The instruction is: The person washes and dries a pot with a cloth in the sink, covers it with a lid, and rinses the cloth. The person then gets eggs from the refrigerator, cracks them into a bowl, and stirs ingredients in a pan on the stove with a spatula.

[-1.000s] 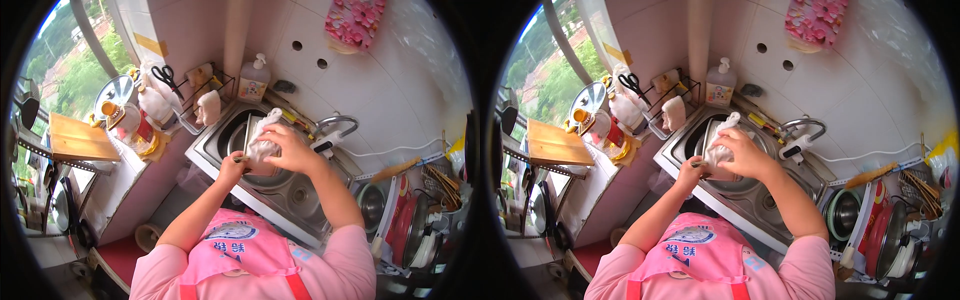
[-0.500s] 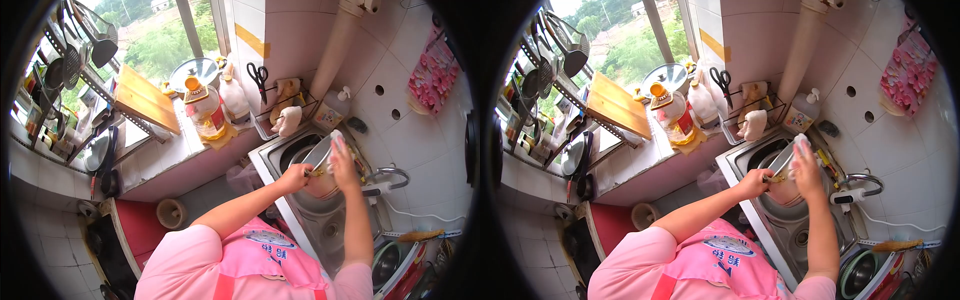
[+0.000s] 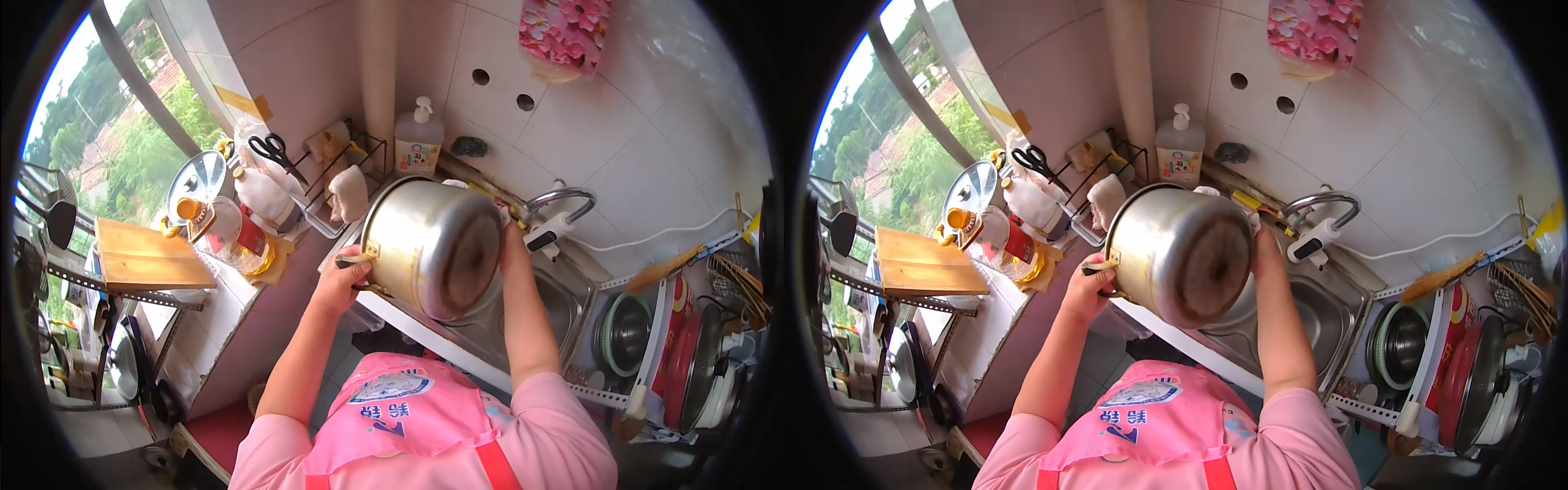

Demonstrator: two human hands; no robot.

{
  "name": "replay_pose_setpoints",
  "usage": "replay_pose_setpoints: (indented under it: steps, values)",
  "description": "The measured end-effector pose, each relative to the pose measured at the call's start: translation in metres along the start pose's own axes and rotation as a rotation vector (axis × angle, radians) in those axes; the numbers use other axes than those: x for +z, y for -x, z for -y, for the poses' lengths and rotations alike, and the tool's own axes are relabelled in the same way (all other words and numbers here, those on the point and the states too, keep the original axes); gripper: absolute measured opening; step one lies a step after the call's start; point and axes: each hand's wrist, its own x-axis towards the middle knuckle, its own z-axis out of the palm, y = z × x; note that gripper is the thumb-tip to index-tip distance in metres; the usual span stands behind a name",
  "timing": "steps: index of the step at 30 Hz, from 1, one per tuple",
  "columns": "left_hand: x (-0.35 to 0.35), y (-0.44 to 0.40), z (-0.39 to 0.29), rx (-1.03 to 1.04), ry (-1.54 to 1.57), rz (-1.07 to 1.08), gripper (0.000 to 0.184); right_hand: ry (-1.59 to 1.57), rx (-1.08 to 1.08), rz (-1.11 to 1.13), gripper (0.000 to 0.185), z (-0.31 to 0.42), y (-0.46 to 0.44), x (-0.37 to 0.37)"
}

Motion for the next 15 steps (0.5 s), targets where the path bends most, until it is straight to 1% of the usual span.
replay_pose_setpoints:
  steps: [1,2,3,4,5,6,7,9,10,12,13,14,15]
  values:
    - [0.003,-0.002,0.000,-0.025,0.216,0.016,0.028,0.051,0.031,-0.058,0.043,0.009,0.024,0.024]
    - [0.012,-0.005,0.005,-0.032,0.215,0.022,0.028,0.046,0.029,-0.066,0.043,0.000,0.022,0.019]
    - [0.033,-0.009,0.005,-0.030,0.331,-0.108,0.025,-0.065,-0.090,0.020,0.041,-0.014,0.016,0.007]
    - [0.045,-0.011,0.006,-0.026,0.445,-0.238,0.023,-0.173,-0.210,0.108,0.040,-0.016,0.022,0.019]
    - [0.027,-0.019,0.034,-0.075,0.510,-0.234,0.020,-0.276,-0.223,0.067,0.039,-0.014,0.032,0.028]
    - [0.022,-0.024,0.048,-0.089,0.626,-0.172,0.016,-0.276,-0.227,0.060,0.039,-0.024,0.025,0.011]
    - [0.028,-0.029,0.053,-0.091,0.667,-0.246,0.015,-0.217,-0.278,0.067,0.041,-0.041,0.011,-0.014]
    - [0.048,-0.045,0.060,-0.074,0.763,-0.440,0.015,0.116,-0.465,-0.009,0.048,-0.054,0.023,-0.008]
    - [0.054,-0.052,0.057,-0.077,0.764,-0.436,0.015,0.277,-0.552,-0.070,0.054,-0.060,0.029,-0.004]
    - [0.065,-0.061,0.052,-0.150,0.845,-0.530,0.017,0.950,-0.968,-0.154,0.052,-0.078,0.030,-0.010]
    - [0.070,-0.065,0.053,-0.157,0.823,-0.566,0.025,1.060,-0.969,-0.153,0.052,-0.073,0.057,0.009]
    - [0.070,-0.066,0.056,-0.161,0.820,-0.562,0.025,1.135,-1.026,-0.144,0.050,-0.074,0.069,0.017]
    - [0.073,-0.067,0.057,-0.183,0.781,-0.567,0.024,1.135,-1.017,-0.111,0.050,-0.073,0.079,0.025]
